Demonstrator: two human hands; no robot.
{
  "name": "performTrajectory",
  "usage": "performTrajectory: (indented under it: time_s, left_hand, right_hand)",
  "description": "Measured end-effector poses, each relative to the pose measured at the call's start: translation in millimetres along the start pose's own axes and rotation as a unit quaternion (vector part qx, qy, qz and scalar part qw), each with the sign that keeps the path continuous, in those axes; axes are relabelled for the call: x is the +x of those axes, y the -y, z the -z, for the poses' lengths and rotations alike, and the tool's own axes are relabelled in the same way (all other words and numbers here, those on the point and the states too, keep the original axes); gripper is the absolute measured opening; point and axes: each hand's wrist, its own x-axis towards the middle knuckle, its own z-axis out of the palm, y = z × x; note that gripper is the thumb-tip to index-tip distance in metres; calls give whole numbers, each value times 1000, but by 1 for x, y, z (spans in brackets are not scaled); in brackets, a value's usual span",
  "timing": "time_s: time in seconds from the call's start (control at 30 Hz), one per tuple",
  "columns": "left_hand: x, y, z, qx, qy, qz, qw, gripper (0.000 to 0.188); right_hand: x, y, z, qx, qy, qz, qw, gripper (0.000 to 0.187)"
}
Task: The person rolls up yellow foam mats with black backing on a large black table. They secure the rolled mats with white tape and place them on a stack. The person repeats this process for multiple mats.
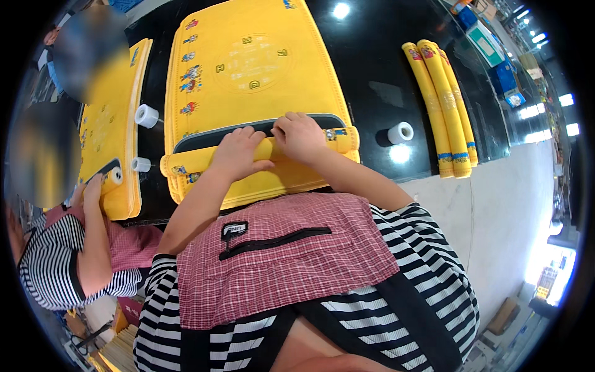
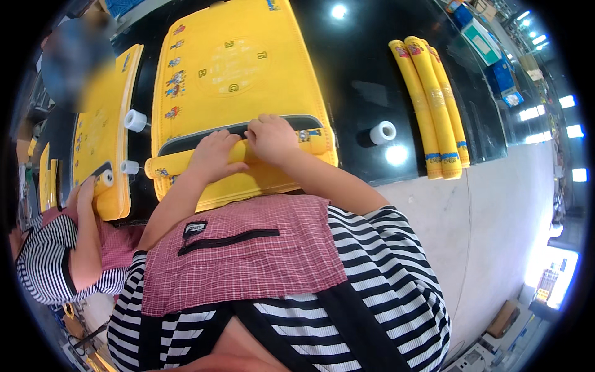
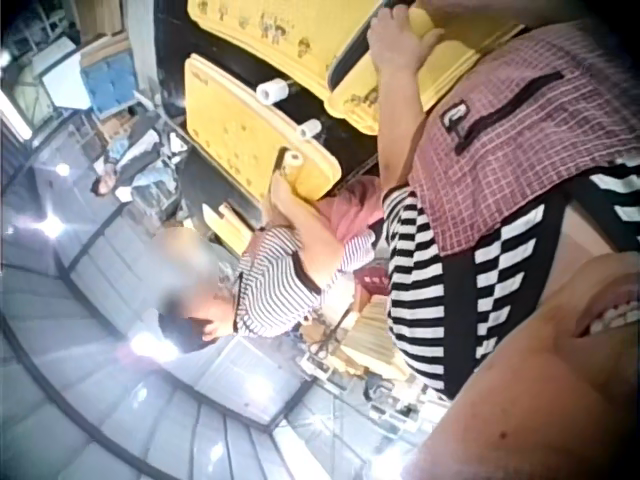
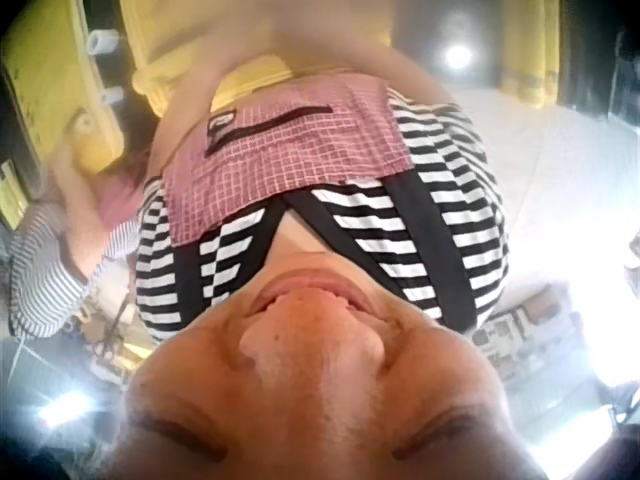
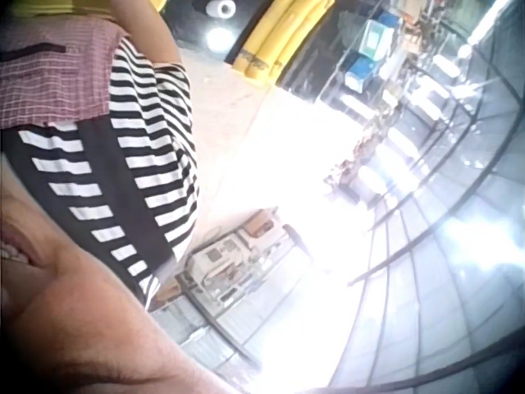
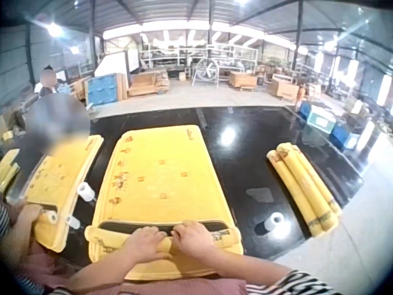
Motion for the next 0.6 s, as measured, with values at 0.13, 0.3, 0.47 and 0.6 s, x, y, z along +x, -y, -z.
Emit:
performTrajectory:
  time_s: [0.13, 0.3, 0.47, 0.6]
  left_hand:
    - [4, 2, 0, 14, -1, -12, 1000, 70]
    - [7, -1, 6, 2, -3, -15, 1000, 70]
    - [6, 24, 6, 6, -60, -44, 997, 68]
    - [3, 11, -23, -33, -16, -54, 998, 67]
  right_hand:
    - [-15, -15, 35, 228, 2, -5, 974, 15]
    - [-62, -109, 134, 191, -269, -276, 903, 14]
    - [-93, -197, 197, -49, -205, -348, 913, 38]
    - [-141, -242, 177, 26, -46, -294, 954, 52]
